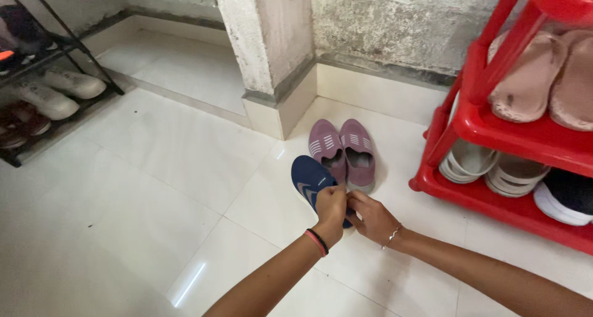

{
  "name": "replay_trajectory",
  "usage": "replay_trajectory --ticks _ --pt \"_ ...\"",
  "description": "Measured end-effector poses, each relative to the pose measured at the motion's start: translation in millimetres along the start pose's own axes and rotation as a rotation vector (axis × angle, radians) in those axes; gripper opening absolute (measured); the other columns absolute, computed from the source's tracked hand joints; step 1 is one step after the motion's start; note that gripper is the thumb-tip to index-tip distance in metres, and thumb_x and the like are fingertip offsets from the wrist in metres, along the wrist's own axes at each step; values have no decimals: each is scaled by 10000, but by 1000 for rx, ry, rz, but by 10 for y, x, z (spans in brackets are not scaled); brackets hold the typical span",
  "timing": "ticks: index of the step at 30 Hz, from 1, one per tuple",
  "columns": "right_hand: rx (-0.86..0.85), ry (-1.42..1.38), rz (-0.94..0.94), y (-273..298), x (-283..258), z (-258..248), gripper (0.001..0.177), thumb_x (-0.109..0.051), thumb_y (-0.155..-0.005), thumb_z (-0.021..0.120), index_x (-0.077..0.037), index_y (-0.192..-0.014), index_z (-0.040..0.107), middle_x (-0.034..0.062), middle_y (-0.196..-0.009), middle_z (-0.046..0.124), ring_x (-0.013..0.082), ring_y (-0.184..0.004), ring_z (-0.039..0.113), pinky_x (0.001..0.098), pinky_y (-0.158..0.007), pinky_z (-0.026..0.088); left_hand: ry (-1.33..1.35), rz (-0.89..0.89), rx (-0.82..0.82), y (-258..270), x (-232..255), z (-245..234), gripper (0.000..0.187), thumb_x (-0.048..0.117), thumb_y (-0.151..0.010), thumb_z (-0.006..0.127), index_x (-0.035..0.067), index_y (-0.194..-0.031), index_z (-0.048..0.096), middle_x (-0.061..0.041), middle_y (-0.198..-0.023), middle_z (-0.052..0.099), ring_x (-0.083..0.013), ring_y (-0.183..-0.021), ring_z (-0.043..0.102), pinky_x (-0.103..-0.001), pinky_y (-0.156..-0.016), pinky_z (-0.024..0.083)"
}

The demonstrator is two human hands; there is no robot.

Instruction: The person wipes the exterior of a blue sneaker with a cloth, then places it on a red shoe rack. They repeat the wiping process on a second blue sneaker and place it on the rack. Finally, they wipe a purple sneaker with the same cloth.

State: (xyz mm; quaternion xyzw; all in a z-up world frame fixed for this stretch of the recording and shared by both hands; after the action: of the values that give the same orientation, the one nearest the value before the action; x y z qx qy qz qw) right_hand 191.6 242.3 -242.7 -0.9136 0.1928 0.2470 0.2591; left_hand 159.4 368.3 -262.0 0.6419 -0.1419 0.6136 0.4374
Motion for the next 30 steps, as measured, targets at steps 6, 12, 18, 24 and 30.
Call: replay_trajectory --ticks 6,12,18,24,30 --pt "-13 329 -300 599 -138 -488 319 -46 -696 770 39 -989 675 121 -1005 622 282 -934 640 363 -695 573 391 -91 -347 381 -197 389 219 100 -891 619 61 -744 461 -34 -726 445 -157 -675 413 -333 -609 354" --pt "-151 697 -625 1242 -184 -853 284 -173 -729 689 21 -936 674 126 -995 621 275 -932 616 341 -627 523 181 -453 -514 564 -444 806 137 163 -906 597 56 -843 537 -83 -770 521 -218 -726 508 -362 -684 442" --pt "-245 837 -818 1828 -244 -1115 230 -215 -807 676 5 -875 695 77 -907 602 241 -855 596 356 -622 506 -195 -681 -560 790 -863 1659 457 342 -969 581 -6 -1257 515 -190 -1252 590 -334 -1119 575 -443 -1001 464" --pt "-173 814 -789 2322 -47 -1383 198 -207 -752 667 -35 -840 713 55 -840 636 236 -832 656 384 -663 543 26 -530 -221 1324 -1089 2373 581 359 -907 553 9 -1371 557 -132 -1384 575 -290 -1207 537 -469 -1076 442" --pt "-381 704 -676 2901 437 -1197 131 -236 -750 668 -112 -793 676 60 -943 700 282 -956 689 486 -875 567 989 -666 -178 1681 -1103 2510 539 206 -818 597 19 -1323 565 -169 -1338 598 -333 -1202 576 -482 -1034 477"
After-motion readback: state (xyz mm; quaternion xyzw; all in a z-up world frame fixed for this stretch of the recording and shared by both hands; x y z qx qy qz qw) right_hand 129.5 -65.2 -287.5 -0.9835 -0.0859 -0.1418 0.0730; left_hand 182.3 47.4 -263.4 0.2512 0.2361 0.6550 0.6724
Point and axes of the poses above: each hand's wrist, its own y-axis away from the middle knuckle, its own z-axis out of the palm, x = y × z, the point moved 2 cm from there along -y, towards the middle knuckle
